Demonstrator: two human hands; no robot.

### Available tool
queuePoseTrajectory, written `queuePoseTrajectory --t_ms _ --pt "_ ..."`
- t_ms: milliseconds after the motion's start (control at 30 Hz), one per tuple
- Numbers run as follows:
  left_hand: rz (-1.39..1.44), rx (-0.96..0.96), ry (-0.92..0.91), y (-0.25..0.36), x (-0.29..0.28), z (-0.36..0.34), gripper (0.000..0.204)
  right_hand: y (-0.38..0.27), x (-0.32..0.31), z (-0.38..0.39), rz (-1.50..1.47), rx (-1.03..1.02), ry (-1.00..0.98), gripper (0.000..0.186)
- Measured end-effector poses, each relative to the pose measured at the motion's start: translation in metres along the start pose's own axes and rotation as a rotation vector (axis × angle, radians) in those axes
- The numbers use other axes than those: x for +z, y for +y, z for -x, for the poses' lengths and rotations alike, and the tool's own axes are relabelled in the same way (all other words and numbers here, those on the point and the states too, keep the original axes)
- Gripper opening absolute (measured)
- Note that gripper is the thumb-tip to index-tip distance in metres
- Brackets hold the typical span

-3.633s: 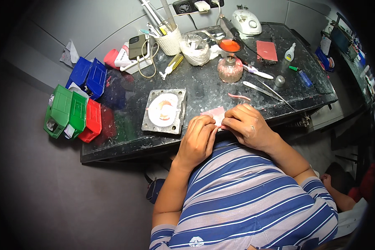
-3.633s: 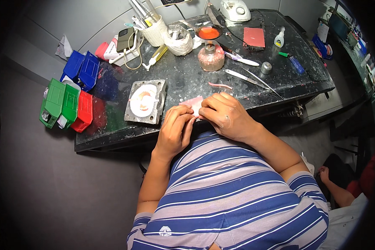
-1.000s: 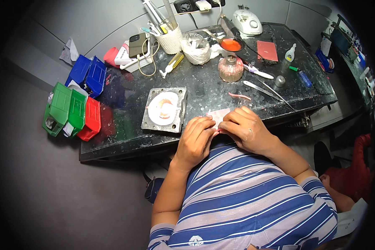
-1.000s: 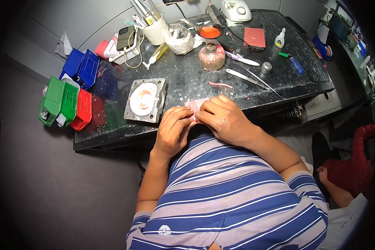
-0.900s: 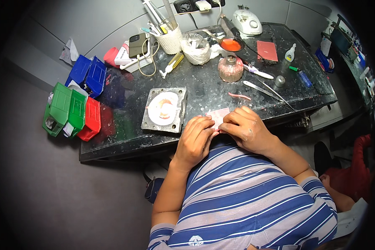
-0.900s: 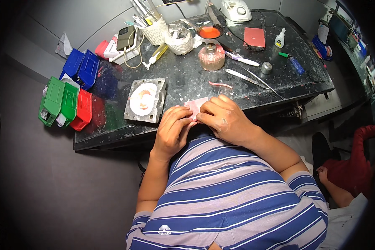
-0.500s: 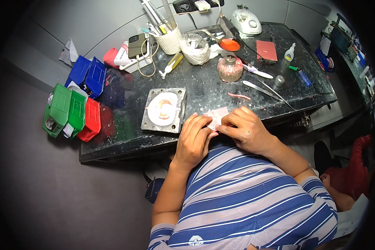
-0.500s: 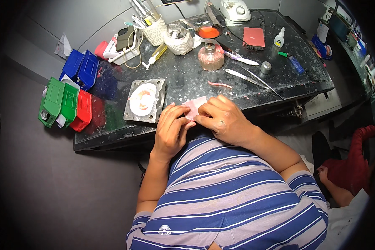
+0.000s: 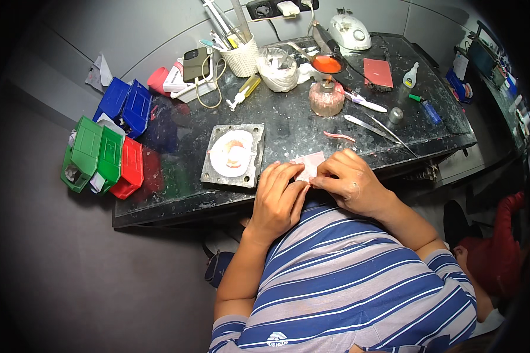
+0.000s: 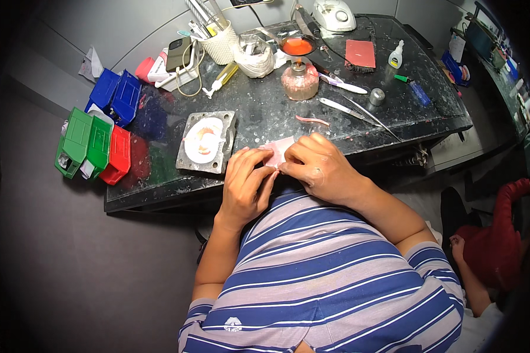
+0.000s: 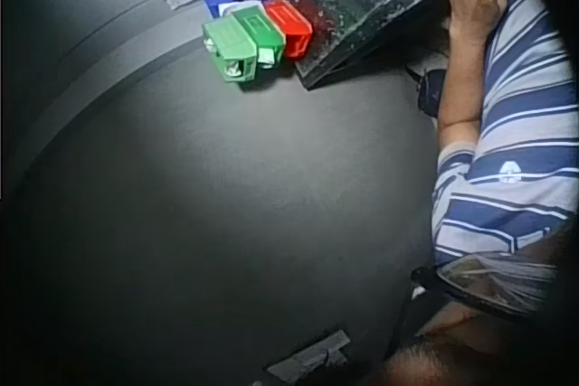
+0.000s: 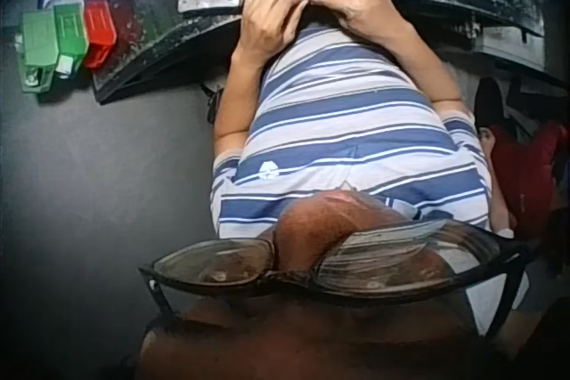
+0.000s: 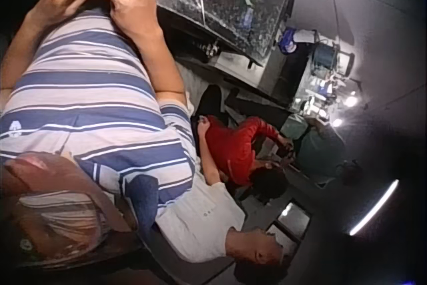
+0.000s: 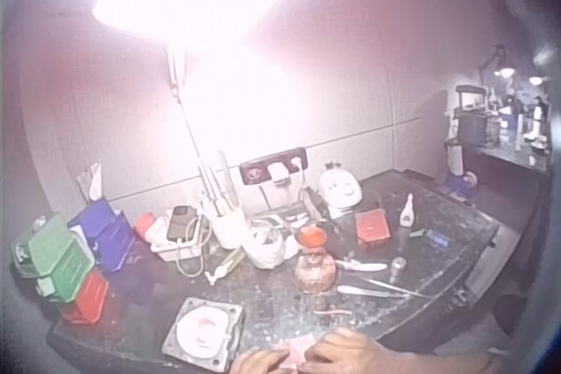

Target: The person folds and cuts wax sheets into strips using hands and a metal tool. The person then presses and shapes the wax pieces onto a dental cast in a metal flask and adjusts an overhead lamp.

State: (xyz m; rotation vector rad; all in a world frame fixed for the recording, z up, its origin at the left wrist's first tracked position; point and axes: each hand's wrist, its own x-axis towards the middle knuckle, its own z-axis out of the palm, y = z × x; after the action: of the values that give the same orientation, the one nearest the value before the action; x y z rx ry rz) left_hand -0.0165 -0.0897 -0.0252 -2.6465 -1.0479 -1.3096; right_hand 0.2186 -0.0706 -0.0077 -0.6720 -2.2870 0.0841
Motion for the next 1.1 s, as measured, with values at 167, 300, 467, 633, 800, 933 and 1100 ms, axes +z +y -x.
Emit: queuePoseTrajectory --t_ms 167,300,467,633,800,933,1100 --pt "-0.004 -0.013 -0.021 0.001 -0.002 0.0 0.02 0.005 -0.007 0.002 -0.014 -0.001 -0.022 0.023" --pt "-0.01 -0.013 -0.036 0.0 -0.004 0.0 0.019 0.008 -0.01 0.005 -0.006 -0.021 -0.021 0.024" --pt "-0.029 -0.007 -0.067 0.0 -0.006 0.0 0.02 0.01 -0.014 0.008 -0.005 -0.016 -0.027 0.02" --pt "-0.096 -0.123 -0.058 0.016 0.002 -0.007 0.022 0.006 -0.01 0.007 -0.004 0.016 -0.013 0.018" --pt "-0.13 -0.113 -0.042 0.017 0.007 -0.006 0.019 0.004 -0.01 0.006 0.002 0.057 -0.009 0.016" --pt "-0.122 -0.134 -0.021 0.02 0.008 -0.006 0.017 0.003 -0.012 0.006 -0.06 0.136 0.017 0.012" --pt "-0.103 -0.139 -0.028 0.018 0.007 -0.004 0.016 0.006 -0.021 0.006 -0.103 0.204 -0.022 0.011"
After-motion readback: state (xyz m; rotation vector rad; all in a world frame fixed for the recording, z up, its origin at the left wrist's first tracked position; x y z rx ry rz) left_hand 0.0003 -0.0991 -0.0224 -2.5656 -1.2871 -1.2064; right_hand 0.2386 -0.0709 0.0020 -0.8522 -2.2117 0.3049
